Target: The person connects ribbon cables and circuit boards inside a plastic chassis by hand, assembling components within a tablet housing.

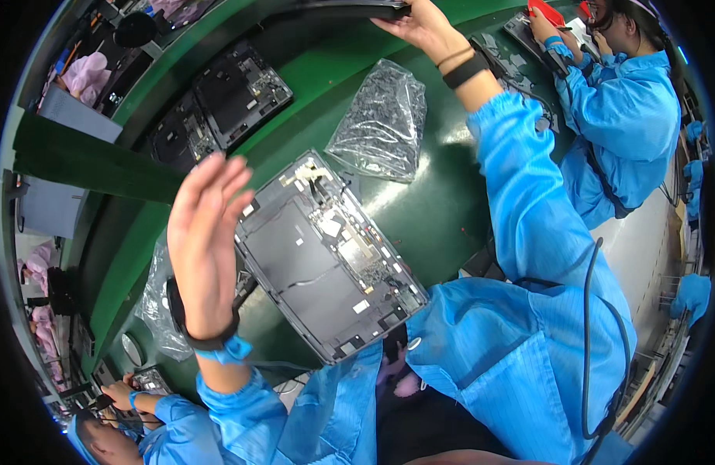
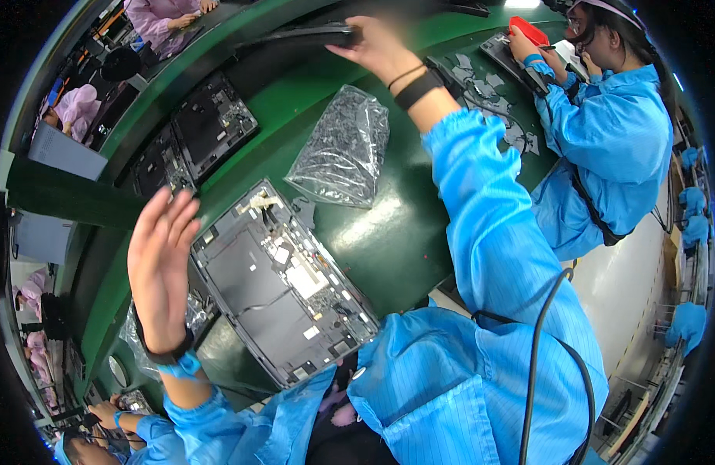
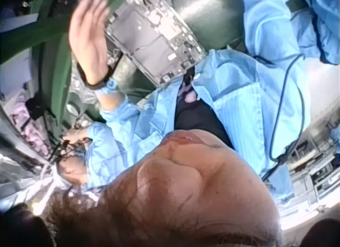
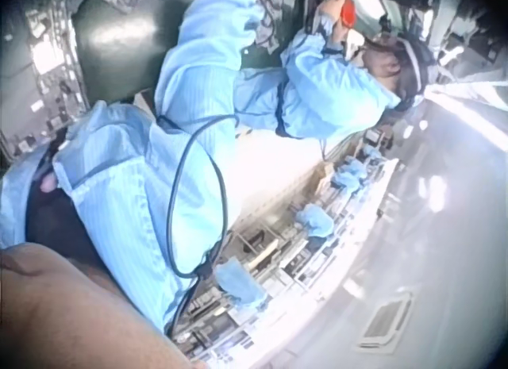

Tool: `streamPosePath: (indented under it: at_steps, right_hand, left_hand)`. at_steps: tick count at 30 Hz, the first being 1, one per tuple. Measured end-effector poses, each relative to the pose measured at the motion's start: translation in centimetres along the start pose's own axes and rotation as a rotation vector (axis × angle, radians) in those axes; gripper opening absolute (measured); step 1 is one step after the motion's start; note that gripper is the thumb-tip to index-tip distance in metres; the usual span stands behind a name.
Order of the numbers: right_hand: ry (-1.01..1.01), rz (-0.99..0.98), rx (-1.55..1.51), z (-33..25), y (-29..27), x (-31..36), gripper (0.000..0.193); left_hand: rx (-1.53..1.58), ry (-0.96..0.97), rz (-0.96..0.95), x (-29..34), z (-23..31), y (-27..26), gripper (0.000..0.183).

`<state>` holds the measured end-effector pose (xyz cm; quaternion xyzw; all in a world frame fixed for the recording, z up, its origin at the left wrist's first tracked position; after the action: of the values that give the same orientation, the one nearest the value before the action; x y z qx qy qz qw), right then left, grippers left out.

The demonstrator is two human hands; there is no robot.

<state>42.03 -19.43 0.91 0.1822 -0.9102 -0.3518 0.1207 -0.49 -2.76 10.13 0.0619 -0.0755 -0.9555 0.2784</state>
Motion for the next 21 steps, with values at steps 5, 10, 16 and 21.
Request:
streamPosePath:
  at_steps: [5, 10, 16, 21]
  right_hand:
    - [-0.319, -0.023, -0.028, 0.9, 8.0, 17.4, 0.02]
    - [-0.302, -0.084, -0.013, 4.4, 10.4, 28.7, 0.047]
    - [-0.171, -0.416, 0.266, 5.7, 4.2, 29.4, 0.022]
    - [-0.452, -0.657, 0.841, 4.3, 0.6, 26.0, 0.014]
  left_hand:
    - [0.1, -0.126, -0.085, -4.5, -1.6, 4.3, 0.053]
    - [0.281, -0.08, 0.037, -5.9, -2.1, 7.0, 0.036]
    - [0.129, -0.187, 0.1, -1.7, 0.0, 1.9, 0.028]
    - [-0.045, -0.15, 0.294, 6.0, -1.2, -2.5, 0.049]
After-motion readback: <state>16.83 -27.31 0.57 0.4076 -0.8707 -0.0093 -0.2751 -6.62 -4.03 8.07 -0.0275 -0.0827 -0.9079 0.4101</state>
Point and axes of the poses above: each hand's wrist, its own x-axis away from the middle knuckle, its own y-axis out of the palm, z = x × y, the point moved 2 cm from there along -x, towards the middle knuckle, and after that the axes turned 9 degrees about z, right-handed, at the moved point
